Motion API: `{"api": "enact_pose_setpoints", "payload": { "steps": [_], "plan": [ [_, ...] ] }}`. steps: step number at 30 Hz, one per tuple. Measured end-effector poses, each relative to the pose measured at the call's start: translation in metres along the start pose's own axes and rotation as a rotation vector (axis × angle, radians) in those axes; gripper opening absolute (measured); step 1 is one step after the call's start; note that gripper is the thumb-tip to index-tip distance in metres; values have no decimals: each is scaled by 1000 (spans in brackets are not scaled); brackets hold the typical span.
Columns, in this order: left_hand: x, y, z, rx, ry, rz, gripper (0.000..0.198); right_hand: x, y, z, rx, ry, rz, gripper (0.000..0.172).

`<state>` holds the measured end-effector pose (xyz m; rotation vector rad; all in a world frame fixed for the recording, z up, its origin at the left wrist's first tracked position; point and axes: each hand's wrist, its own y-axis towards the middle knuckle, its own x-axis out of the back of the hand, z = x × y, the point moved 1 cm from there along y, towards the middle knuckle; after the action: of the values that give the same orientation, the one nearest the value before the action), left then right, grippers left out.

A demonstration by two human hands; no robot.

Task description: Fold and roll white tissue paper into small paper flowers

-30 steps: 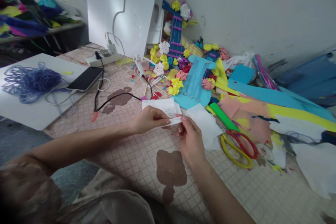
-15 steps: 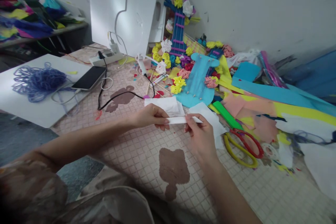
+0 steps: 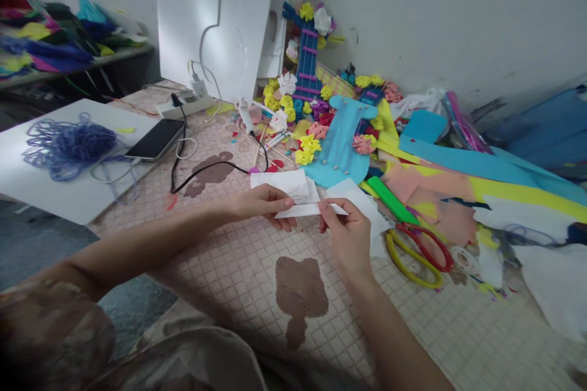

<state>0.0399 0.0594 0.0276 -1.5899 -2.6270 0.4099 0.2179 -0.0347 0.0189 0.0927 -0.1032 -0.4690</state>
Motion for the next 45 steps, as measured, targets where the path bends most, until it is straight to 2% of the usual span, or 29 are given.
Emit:
{"api": "enact_pose_setpoints", "payload": {
  "steps": [5,10,12,19,24,29,31,33,36,37,38,39,42,45],
  "plan": [
    [-2,3,10,9,-43,-26,38,2,1,-2,12,25,-40,22],
    [4,1,7,48,-166,132,38,6,3,-4,12,48,-47,22],
    [3,2,5,28,-157,153,42,5,2,-4,10,54,-34,23],
    [-4,8,7,-52,-24,-55,42,1,-3,-7,1,27,64,23],
    [1,7,8,-23,-57,-77,46,7,3,-5,37,41,66,23],
    [1,6,9,-44,-51,-62,49,4,0,-4,24,-18,193,27],
    [0,6,10,-42,-43,-53,49,7,1,-4,44,-83,199,25],
    [-2,5,11,-46,-29,-48,48,21,10,-3,87,-150,146,25],
    [-4,5,11,-41,-27,-26,50,65,41,-2,192,-323,-51,25],
    [-5,5,11,-34,-29,-19,50,82,54,-2,282,-600,-101,27],
    [-6,5,11,-27,-30,-15,51,97,66,-3,326,-869,-89,31],
    [-7,6,11,-22,-31,-16,51,111,79,-5,322,-957,-58,34],
    [-8,8,14,-10,-33,-18,51,135,106,-13,294,-1078,25,32],
    [-7,11,18,-8,-33,-12,50,138,118,-22,261,-1143,90,28]
  ]
}}
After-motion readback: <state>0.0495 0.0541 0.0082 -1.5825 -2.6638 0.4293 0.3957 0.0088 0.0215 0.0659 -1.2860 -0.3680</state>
